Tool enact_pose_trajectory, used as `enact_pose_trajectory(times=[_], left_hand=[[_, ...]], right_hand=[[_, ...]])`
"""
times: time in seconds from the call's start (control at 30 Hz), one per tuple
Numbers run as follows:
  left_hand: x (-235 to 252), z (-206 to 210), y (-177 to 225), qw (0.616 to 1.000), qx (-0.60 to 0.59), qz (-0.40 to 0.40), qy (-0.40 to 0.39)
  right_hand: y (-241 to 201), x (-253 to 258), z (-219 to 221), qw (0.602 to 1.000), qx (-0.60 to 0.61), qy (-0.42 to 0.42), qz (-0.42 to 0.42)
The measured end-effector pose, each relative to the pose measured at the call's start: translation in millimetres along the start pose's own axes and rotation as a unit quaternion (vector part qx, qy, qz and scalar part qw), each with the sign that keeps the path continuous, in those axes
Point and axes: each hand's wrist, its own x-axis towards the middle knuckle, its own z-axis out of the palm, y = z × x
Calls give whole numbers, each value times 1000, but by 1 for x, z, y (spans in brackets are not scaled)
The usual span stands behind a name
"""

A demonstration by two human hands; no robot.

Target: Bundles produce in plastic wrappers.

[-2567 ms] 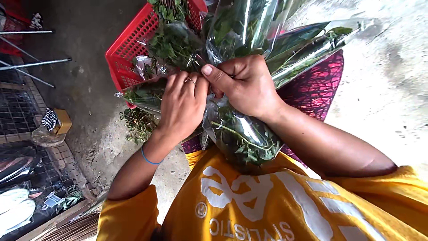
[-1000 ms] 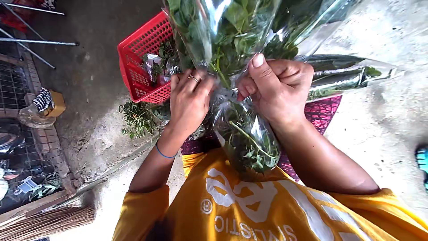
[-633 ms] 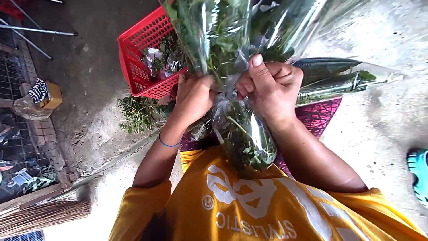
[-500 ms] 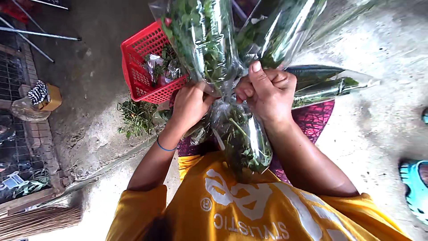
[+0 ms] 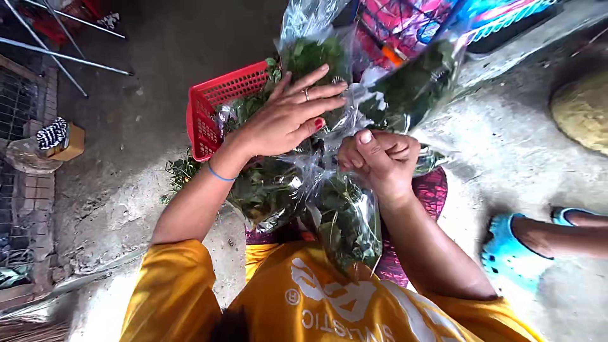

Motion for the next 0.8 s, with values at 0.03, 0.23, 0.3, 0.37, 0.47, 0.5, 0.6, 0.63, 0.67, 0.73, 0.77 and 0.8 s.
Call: enact_pose_trajectory(times=[0.03,0.23,0.3,0.37,0.47,0.5,0.6,0.63,0.67,0.73,0.77,0.8], left_hand=[[5,5,-4,1000,-7,-7,-13],[7,36,0,989,132,-31,59],[5,40,3,981,176,-57,58],[5,43,2,981,174,-72,46],[3,43,-6,991,95,-93,12],[2,41,-7,993,63,-102,-3],[-2,28,-13,992,-66,-105,-37],[-5,23,-17,989,-122,-80,-19],[-8,19,-22,984,-171,-41,7],[-12,12,-28,978,-210,10,17],[-14,10,-28,983,-184,-1,5],[-15,10,-25,990,-138,-26,-12]], right_hand=[[-1,-1,1,1000,-3,6,-2],[-4,-5,-5,999,-11,43,7],[-5,-5,-5,999,-14,43,7],[-4,-4,-3,999,-16,43,11],[-3,-4,-1,998,-19,47,30],[-2,-4,0,998,-22,48,37],[-2,-3,0,997,-25,51,49],[-3,-4,0,997,-24,55,54],[-4,-4,0,996,-23,60,59],[-5,-3,-1,996,-21,70,59],[-6,-3,-2,996,-18,73,56],[-6,-2,-2,996,-16,73,52]])
